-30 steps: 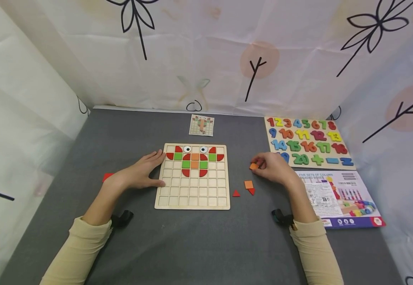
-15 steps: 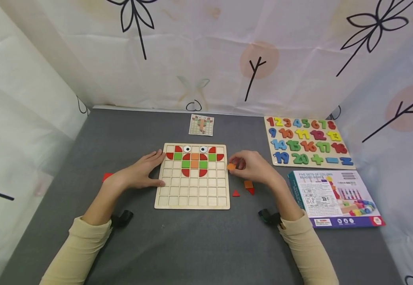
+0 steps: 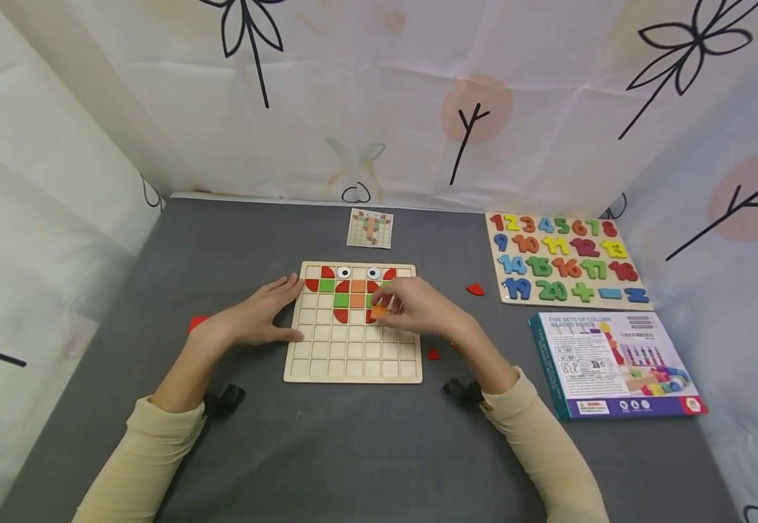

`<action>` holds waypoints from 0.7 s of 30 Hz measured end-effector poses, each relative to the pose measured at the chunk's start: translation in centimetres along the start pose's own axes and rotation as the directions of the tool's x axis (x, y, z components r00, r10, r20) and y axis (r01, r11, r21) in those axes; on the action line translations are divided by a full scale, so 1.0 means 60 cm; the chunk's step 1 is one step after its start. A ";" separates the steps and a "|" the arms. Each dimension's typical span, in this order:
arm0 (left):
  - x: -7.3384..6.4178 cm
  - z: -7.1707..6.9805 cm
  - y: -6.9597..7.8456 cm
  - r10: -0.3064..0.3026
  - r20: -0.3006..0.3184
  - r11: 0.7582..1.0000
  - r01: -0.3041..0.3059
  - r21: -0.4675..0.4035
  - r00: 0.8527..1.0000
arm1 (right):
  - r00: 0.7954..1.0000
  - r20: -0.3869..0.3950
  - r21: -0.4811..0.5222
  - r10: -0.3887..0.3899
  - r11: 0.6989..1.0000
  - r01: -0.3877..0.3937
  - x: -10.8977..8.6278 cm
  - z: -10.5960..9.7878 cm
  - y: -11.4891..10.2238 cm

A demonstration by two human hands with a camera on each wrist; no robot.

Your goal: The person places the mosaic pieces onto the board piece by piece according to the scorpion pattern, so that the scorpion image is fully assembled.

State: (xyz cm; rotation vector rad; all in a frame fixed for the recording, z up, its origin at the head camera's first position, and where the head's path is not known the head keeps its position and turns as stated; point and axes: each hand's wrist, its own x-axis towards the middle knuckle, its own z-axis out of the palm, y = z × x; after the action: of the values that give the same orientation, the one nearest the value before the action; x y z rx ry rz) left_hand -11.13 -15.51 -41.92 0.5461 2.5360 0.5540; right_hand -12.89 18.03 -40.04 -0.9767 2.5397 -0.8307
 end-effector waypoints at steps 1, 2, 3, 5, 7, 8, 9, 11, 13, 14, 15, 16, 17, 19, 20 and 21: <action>0.000 0.000 0.000 0.000 -0.001 1.000 0.000 -0.001 1.000 | 1.000 0.007 -0.004 -0.013 1.000 0.013 0.005 0.002 -0.005; 0.001 0.000 0.000 0.000 -0.001 1.000 0.000 -0.002 1.000 | 1.000 0.013 -0.008 -0.024 1.000 0.024 0.010 0.004 -0.009; 0.000 -0.001 0.001 0.002 -0.003 1.000 -0.002 -0.003 1.000 | 0.999 0.019 -0.015 -0.033 0.999 0.033 0.015 0.005 -0.013; 0.000 -0.002 0.001 0.005 -0.004 1.000 -0.005 -0.005 1.000 | 0.998 0.032 -0.033 -0.050 0.998 0.051 0.025 0.009 -0.019; -0.001 -0.001 0.001 0.007 -0.003 1.000 -0.007 -0.009 1.000 | 0.997 0.042 -0.051 -0.058 0.997 0.060 0.035 0.014 -0.023; -0.001 -0.001 0.001 0.008 -0.003 1.000 -0.008 -0.012 1.000 | 0.997 0.047 -0.062 -0.057 0.996 0.060 0.039 0.016 -0.024; -0.001 -0.001 0.001 0.011 -0.004 1.000 -0.011 -0.012 1.000 | 0.997 0.052 -0.071 -0.059 0.995 0.063 0.043 0.019 -0.024; -0.001 0.000 0.001 0.012 -0.002 1.000 -0.012 -0.013 1.000 | 0.997 0.060 -0.085 -0.057 0.994 0.062 0.050 0.024 -0.025; -0.001 0.001 0.001 0.013 -0.001 1.000 -0.013 -0.016 1.000 | 0.996 0.064 -0.099 -0.054 0.993 0.060 0.055 0.028 -0.026; -0.001 0.000 0.000 0.014 -0.002 1.000 -0.014 -0.017 1.000 | 0.996 0.067 -0.104 -0.052 0.993 0.059 0.057 0.029 -0.027; -0.002 0.000 0.001 0.014 -0.003 1.000 -0.014 -0.016 1.000 | 0.996 0.069 -0.108 -0.050 0.993 0.057 0.058 0.031 -0.028; -0.002 0.000 0.001 0.014 -0.003 1.000 -0.014 -0.016 1.000 | 0.996 0.069 -0.112 -0.047 0.992 0.055 0.059 0.031 -0.029; -0.001 0.000 0.001 0.014 -0.004 1.000 -0.014 -0.017 1.000 | 0.996 0.070 -0.114 -0.047 0.992 0.055 0.060 0.032 -0.030; -0.001 0.001 0.001 0.013 -0.007 1.000 -0.013 -0.016 1.000 | 0.996 0.071 -0.121 -0.048 0.991 0.056 0.062 0.033 -0.030; -0.001 0.001 0.001 0.013 -0.008 1.000 -0.014 -0.014 1.000 | 0.996 0.072 -0.123 -0.049 0.991 0.058 0.063 0.034 -0.031; 0.000 0.001 0.001 0.013 -0.009 1.000 -0.013 -0.014 1.000 | 0.996 0.073 -0.124 -0.050 0.991 0.059 0.064 0.035 -0.031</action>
State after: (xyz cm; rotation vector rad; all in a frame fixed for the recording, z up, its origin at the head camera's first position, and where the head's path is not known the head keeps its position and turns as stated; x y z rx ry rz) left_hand -11.07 -15.45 -41.96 0.5564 2.5367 0.5792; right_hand -13.76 13.46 -40.82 -1.0983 2.5416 -0.6453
